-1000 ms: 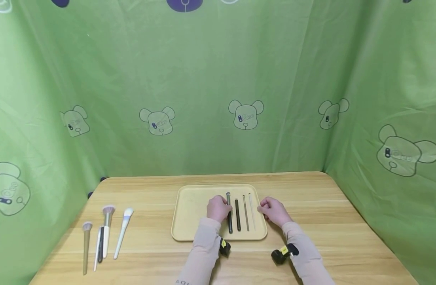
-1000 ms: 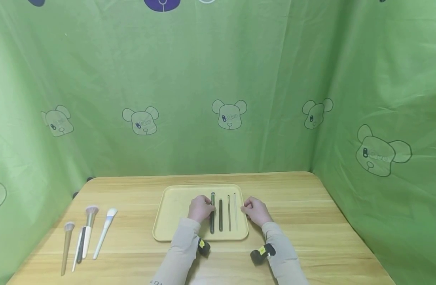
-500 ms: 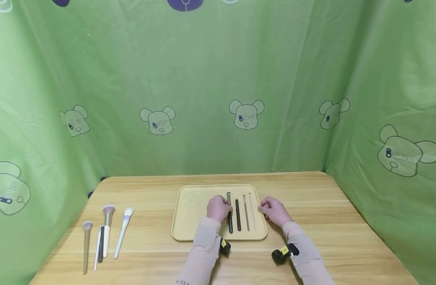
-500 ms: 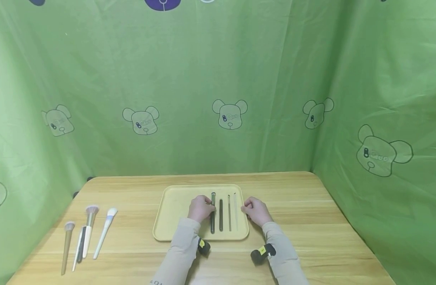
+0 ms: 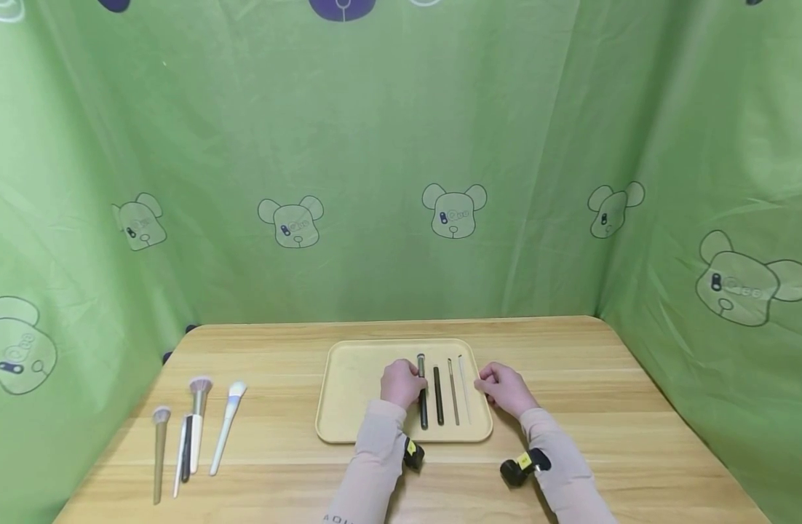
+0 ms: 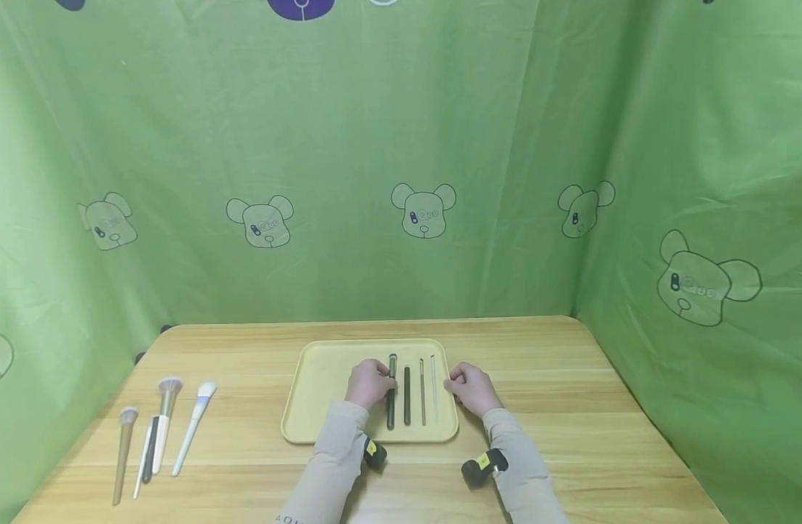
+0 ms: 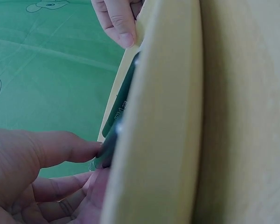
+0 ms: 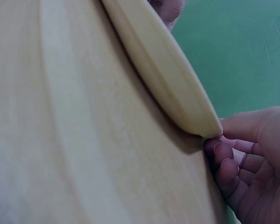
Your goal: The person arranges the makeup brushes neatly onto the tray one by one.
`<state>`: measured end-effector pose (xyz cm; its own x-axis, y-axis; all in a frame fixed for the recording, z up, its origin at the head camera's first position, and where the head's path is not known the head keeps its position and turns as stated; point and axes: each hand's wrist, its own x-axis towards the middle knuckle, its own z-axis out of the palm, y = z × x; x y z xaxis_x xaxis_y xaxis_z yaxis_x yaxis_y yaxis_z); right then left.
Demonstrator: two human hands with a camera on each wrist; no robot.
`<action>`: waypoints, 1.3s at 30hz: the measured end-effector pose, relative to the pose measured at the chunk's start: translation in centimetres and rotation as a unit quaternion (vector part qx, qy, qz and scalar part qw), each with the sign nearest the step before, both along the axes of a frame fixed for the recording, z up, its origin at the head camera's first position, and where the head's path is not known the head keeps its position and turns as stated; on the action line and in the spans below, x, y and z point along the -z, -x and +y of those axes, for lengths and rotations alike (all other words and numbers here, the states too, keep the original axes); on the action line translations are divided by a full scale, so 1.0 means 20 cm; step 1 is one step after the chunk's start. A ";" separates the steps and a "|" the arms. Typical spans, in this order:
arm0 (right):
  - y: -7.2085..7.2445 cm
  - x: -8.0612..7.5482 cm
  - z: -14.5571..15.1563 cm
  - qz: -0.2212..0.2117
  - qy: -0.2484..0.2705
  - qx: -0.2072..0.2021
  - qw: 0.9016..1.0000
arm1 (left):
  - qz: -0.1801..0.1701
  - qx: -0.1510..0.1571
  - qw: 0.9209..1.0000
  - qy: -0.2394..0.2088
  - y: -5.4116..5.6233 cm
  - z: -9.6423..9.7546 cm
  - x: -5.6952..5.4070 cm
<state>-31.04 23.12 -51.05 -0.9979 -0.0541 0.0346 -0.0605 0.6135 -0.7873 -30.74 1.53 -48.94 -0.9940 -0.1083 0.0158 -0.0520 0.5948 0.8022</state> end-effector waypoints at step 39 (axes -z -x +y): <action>0.01 0.01 0.01 0.002 -0.011 0.004 1.000 | -0.013 0.012 0.999 -0.029 -0.01 0.00 -0.01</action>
